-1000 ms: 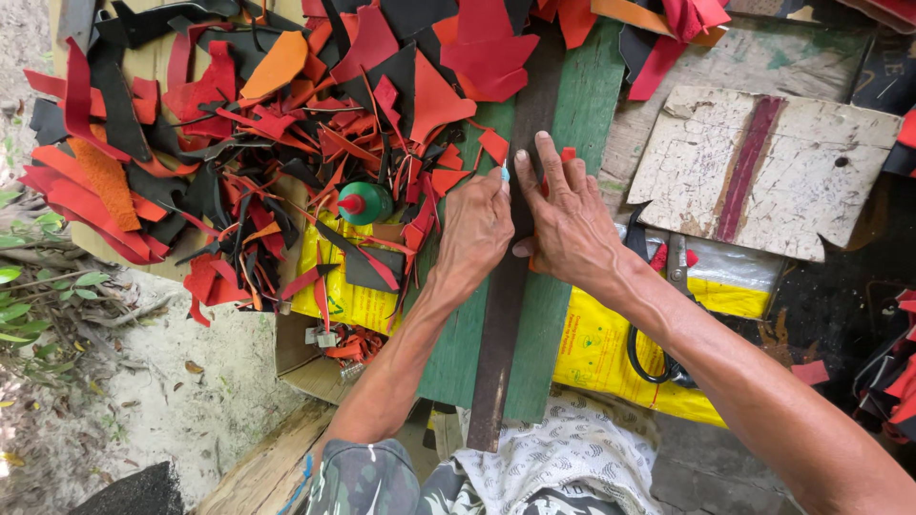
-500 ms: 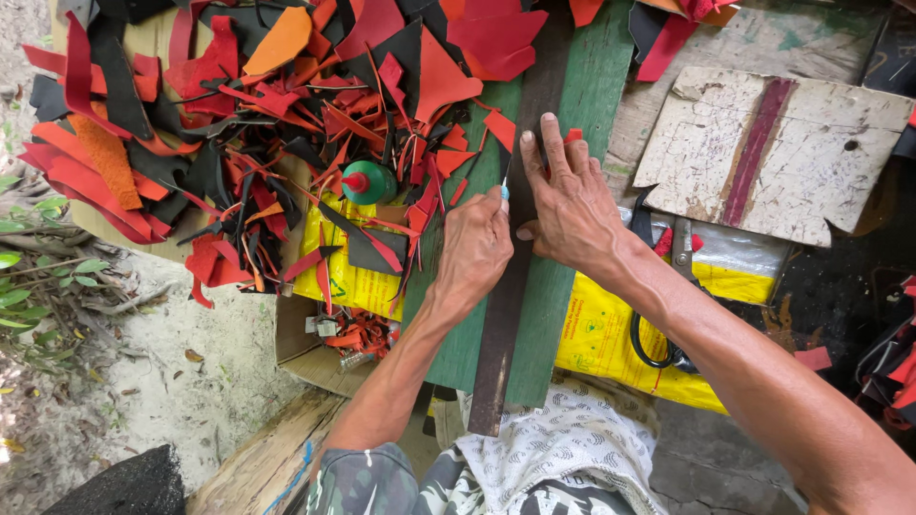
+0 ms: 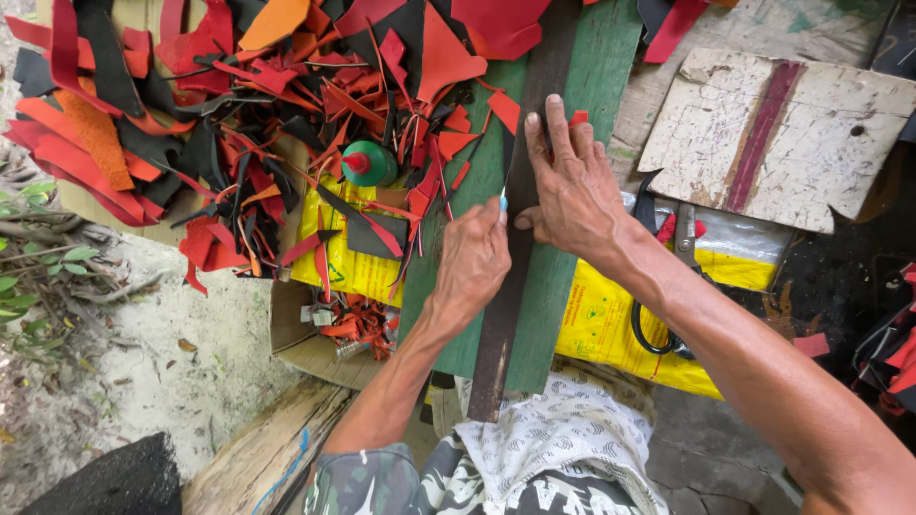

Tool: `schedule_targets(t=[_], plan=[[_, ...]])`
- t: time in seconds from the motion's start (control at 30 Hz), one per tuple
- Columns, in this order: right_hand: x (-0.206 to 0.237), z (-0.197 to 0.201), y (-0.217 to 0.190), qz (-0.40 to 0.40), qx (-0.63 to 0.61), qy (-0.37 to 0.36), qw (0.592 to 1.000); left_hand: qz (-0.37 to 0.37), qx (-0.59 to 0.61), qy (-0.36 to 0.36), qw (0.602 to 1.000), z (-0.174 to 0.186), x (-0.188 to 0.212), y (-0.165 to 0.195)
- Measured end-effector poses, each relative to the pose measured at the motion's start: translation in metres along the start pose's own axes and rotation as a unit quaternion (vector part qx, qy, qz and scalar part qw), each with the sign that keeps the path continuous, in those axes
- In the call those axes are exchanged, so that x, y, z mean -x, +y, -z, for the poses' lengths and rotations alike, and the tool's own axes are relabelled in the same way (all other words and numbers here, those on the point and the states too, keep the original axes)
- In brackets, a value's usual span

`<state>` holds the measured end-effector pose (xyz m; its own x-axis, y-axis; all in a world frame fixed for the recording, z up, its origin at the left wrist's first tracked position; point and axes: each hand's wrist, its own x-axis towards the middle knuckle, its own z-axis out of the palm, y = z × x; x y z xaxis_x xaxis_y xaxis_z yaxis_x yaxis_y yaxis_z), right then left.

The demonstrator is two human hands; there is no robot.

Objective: The person picks red, black and orange cut foam pieces from a large pile on the workbench, matches pieces into pairs, and stacks the matched pieces into piles at the side. They occasionally use a small blue hand tool on pieces laid on the board and handle a glue bottle nearby.

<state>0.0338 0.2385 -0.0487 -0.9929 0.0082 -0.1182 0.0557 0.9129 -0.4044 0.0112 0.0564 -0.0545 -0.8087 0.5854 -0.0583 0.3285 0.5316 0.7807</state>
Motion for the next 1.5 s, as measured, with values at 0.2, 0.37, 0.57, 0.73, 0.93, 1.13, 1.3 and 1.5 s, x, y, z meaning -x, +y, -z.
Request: schedule_targets(t=[0.2,0.37,0.57,0.73,0.93,1.13,1.3,1.5], plan=[[-0.001,-0.002,-0.003,-0.002,0.005,-0.016,1.000,-0.013,0.026,0.017,0.999,0.003,0.016,0.002],[-0.002,-0.004,-0.003,-0.004,0.022,-0.014,1.000,0.029,0.014,-0.003,0.999,0.005,0.028,0.002],[0.003,-0.005,-0.006,-0.004,0.017,-0.030,0.999,0.004,0.011,0.009,1.000,0.007,0.051,0.006],[-0.003,-0.001,-0.002,-0.001,0.013,-0.018,1.000,0.009,0.009,0.002,1.000,0.008,0.049,0.005],[0.000,-0.007,-0.001,0.002,0.010,-0.018,1.000,0.015,0.009,0.017,1.000,0.004,0.055,0.006],[0.002,-0.011,0.005,0.019,0.007,-0.008,1.000,0.020,-0.008,0.022,1.000,0.001,0.059,0.007],[0.002,-0.012,0.006,0.016,0.007,-0.013,1.000,0.011,-0.018,0.028,0.999,0.003,0.057,0.011],[0.002,-0.012,0.006,0.006,-0.002,-0.020,1.000,0.032,-0.017,0.010,0.999,0.005,0.062,0.013]])
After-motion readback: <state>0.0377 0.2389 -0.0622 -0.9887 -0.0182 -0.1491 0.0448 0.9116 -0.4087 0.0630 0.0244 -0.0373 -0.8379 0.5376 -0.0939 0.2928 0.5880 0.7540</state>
